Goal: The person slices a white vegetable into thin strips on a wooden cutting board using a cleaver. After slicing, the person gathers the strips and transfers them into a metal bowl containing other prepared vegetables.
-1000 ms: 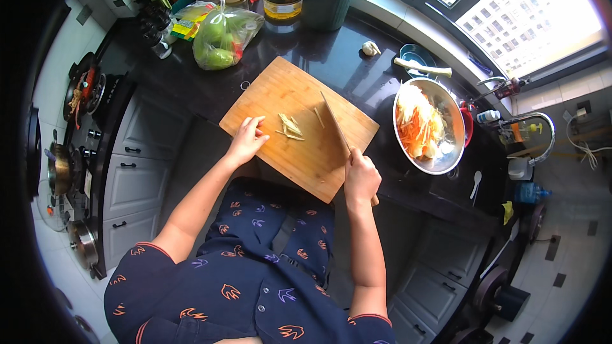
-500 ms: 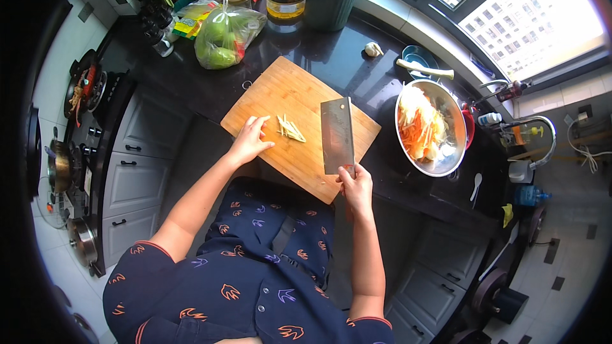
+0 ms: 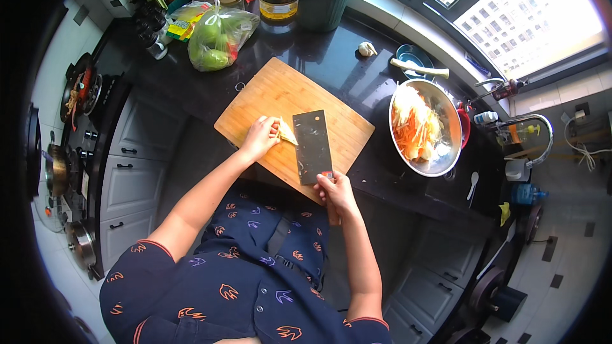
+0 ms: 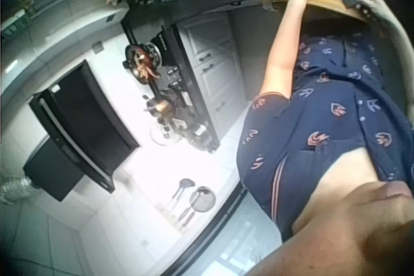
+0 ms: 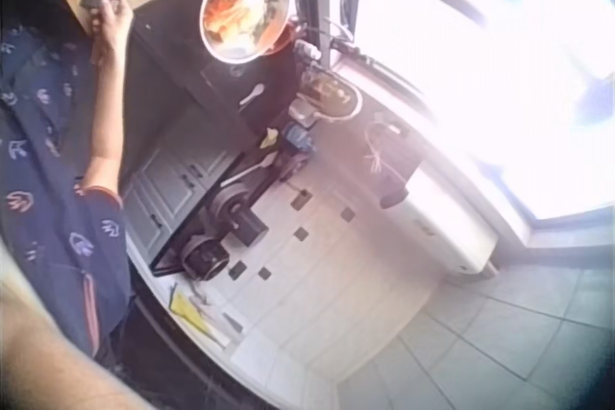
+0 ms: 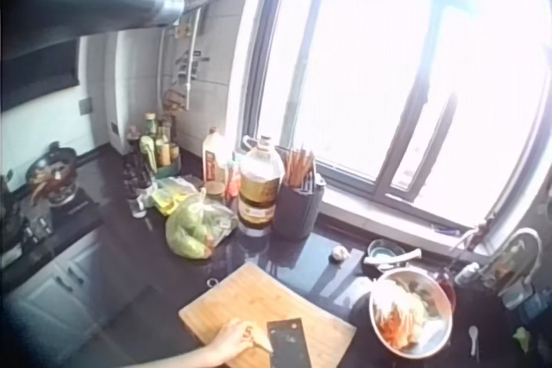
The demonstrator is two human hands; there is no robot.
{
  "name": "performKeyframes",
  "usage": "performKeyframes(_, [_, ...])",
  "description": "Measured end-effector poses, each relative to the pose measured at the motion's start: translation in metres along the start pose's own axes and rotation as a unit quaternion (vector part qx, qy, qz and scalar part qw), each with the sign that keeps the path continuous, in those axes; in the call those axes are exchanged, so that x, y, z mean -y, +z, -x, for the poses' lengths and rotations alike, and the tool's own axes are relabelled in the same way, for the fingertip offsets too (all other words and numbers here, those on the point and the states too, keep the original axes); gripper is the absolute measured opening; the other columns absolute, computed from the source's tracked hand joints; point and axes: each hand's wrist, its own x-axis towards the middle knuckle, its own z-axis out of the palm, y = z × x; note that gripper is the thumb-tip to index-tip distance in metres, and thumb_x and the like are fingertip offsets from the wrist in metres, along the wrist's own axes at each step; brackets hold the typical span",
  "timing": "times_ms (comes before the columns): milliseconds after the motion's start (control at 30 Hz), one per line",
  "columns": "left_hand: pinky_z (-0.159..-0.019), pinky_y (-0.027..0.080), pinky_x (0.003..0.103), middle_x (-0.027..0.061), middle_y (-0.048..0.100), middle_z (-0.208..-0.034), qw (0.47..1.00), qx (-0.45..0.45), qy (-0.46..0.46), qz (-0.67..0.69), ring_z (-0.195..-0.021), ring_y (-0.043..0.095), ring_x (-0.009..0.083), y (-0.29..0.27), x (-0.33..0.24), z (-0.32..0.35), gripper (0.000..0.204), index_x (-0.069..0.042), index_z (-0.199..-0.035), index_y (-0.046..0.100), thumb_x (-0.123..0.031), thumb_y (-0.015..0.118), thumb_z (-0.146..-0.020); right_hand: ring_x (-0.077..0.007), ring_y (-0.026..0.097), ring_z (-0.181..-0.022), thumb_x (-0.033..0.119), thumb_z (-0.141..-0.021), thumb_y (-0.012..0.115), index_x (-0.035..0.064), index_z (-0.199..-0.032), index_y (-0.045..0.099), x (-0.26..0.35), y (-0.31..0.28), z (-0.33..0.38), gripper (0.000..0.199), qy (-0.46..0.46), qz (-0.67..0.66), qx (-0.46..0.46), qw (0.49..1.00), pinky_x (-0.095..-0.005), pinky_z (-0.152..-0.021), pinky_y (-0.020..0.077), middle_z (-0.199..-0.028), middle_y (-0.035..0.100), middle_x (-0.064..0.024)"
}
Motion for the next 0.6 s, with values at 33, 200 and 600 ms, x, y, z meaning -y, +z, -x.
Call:
performKeyframes(33, [-0.084, 0.061, 0.032, 0.0119, 0.062, -0.108, 1.0, -0.003, -0.001, 0.011, -0.092, 0.068, 0.0217, 0.002, 0.0, 0.0, 0.052, -0.001, -0.121, 0.063, 0.006, 0.081, -0.073, -0.0061, 0.054, -0.054, 0.015, -0.1, 0.067, 0.0031, -0.102, 0.063, 0.0, 0.006, 0.0, 0.013, 0.006, 0.0, 0.008, 1.0, -0.0225, -0.05, 0.0468, -0.075, 0.068, -0.003])
performKeyframes(200, [-0.084, 0.062, 0.033, 0.0127, 0.063, -0.108, 0.999, -0.011, 0.001, 0.048, -0.093, 0.069, 0.0216, 0.009, -0.004, 0.0, 0.047, -0.001, -0.12, 0.063, 0.006, 0.078, -0.077, -0.0065, 0.056, -0.056, 0.018, -0.1, 0.068, 0.0037, -0.101, 0.063, -0.003, 0.026, -0.005, 0.015, 0.012, -0.001, 0.033, 0.999, -0.0221, -0.05, 0.0478, -0.077, 0.07, -0.0033])
performKeyframes(600, [-0.097, 0.055, 0.04, 0.0168, 0.066, -0.132, 0.994, 0.05, 0.099, 0.022, -0.118, 0.066, 0.0285, -0.009, -0.107, 0.001, 0.054, -0.005, -0.143, 0.054, -0.006, 0.071, -0.091, -0.0039, 0.052, -0.055, 0.021, -0.1, 0.069, 0.0112, -0.099, 0.059, 0.019, -0.018, 0.029, 0.014, 0.032, -0.18, 0.034, 0.983, -0.0214, -0.049, 0.0461, -0.079, 0.066, 0.0006])
